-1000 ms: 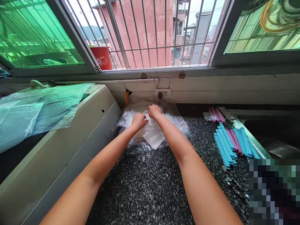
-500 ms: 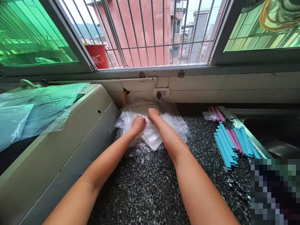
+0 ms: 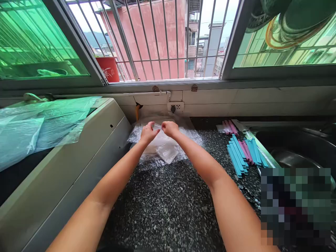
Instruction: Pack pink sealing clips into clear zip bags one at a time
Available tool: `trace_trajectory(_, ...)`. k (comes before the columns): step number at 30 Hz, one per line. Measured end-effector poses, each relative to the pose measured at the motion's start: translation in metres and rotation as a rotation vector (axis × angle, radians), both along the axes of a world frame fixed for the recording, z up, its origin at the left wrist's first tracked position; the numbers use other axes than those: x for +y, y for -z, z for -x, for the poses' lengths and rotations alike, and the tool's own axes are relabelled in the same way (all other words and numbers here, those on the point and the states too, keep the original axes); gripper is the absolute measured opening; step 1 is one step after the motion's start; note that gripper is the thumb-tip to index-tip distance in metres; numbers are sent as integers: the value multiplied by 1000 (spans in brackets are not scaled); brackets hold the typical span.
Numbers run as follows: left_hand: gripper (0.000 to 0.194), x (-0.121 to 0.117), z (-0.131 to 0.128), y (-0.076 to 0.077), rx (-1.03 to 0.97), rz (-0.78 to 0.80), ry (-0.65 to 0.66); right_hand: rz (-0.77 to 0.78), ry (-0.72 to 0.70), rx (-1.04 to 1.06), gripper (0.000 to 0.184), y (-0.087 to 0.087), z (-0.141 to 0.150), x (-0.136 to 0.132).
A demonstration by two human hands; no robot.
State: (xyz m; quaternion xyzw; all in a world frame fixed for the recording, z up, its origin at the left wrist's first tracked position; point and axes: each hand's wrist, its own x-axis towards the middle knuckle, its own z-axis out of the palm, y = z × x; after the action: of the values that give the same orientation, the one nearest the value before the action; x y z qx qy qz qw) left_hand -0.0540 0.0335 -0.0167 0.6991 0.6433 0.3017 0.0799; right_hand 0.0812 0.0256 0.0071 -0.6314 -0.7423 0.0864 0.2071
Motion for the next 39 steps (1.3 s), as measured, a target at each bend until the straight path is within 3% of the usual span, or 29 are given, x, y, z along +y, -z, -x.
trace_trajectory(5, 15, -12, -2, -6, -310, 35, 174, -69, -16, 58, 15, -10, -21, -41)
trace_trajectory(12, 16, -71, -18, -20, -561, 163, 434, -132, -7, 155, 14, -10, -54, -99)
trace_trajectory(23, 28, -152, -49, -3, -658, 394, 623, -135, -43, 517, 14, 12, -95, -185)
trace_trajectory(34, 36, -176, -63, 18, -724, 467, 621, -46, 29, 835, 17, 41, -112, -208)
trace_trajectory(39, 35, -182, -54, 20, -608, 557, 697, 11, 25, 884, 21, 46, -111, -214)
